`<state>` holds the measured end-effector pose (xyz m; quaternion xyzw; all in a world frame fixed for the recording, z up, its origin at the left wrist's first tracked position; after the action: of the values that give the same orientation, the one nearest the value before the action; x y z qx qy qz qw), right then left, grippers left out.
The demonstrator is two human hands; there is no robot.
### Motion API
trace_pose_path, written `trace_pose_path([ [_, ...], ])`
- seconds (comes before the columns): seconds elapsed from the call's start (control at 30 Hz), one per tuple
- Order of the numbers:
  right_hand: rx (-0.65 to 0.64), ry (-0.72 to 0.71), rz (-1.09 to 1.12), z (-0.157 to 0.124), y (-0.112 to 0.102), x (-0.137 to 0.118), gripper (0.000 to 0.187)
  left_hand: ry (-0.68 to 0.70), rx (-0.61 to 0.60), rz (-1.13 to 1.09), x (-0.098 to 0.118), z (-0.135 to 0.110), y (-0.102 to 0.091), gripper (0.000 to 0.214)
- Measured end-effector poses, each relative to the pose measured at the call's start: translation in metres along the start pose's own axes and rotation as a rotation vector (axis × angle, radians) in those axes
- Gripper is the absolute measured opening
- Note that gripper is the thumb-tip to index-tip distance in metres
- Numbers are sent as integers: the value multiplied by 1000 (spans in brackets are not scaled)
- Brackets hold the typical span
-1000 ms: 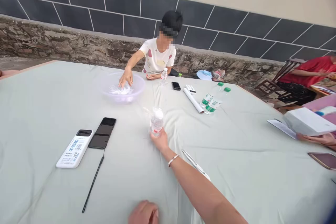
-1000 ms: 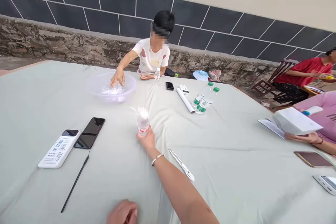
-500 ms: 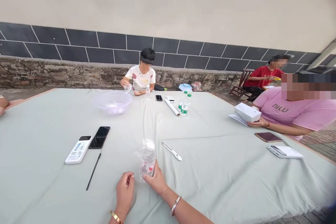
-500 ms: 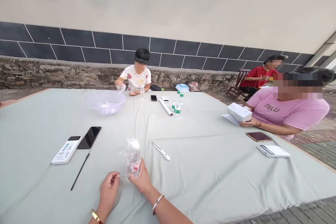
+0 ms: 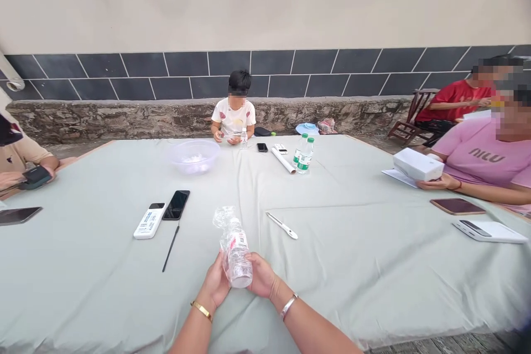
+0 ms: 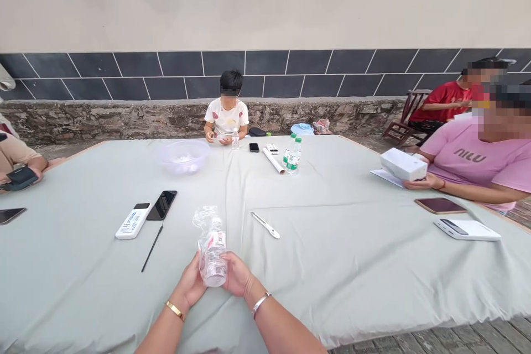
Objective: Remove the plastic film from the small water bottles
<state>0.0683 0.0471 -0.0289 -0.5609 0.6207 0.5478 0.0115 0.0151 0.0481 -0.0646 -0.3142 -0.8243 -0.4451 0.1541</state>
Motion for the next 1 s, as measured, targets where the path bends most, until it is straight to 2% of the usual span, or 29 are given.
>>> trace_pose_path([
  [0.07,8,23,-60,3,-4,3,42,-14,7,-40,-6,4,2,29],
  [0.13,45,35,-217,4,-11,3,42,-27,-6,-72,-11,7,7,29],
  [0.2,97,43,-504,2,-21,-4,43,-61,-58,-105,-15,8,15,35],
  [0.27,182,-14,-831,-1,-34,-27,49,-58,-80,-96,-13,7,20,41],
  [0.33,387,-204,-1102,-7,-53,-77,49,24,-27,-16,-4,9,16,42],
  [0.4,723,-453,-1320,-25,-76,-140,37,147,70,102,11,12,9,47],
  [0.43,902,-534,-1428,-36,-88,-167,32,200,124,171,17,13,5,52],
  [0.47,1055,-560,-1538,-44,-101,-186,33,243,179,245,22,14,1,59],
  [0.5,1155,-532,-1626,-48,-114,-198,37,276,235,324,26,15,-2,65],
  [0.53,1204,-482,-1702,-49,-126,-204,39,306,290,408,30,16,-5,70],
  [0.63,1133,-372,-1830,-37,-149,-198,28,396,420,656,43,18,-8,73],
  [0.7,1086,-375,-1857,-32,-150,-190,23,466,478,806,54,17,-4,69],
  [0.8,1081,-352,-1839,-33,-140,-182,25,557,540,1041,69,15,8,65],
  [0.87,1020,-389,-1778,-32,-119,-181,29,569,565,1173,75,15,17,66],
  [1.0,794,-599,-1685,-21,-49,-185,28,523,581,1356,76,18,31,63],
])
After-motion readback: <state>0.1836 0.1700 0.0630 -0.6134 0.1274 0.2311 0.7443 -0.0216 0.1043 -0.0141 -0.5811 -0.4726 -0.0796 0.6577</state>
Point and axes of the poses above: each hand's wrist, its own z-axis towards the middle knuckle, its own y-axis out of the palm, x = y × z, the point moved 10 cm from there along z, towards the middle knuckle, and after that the axes turned 10 degrees about x, right-handed, at the moved point
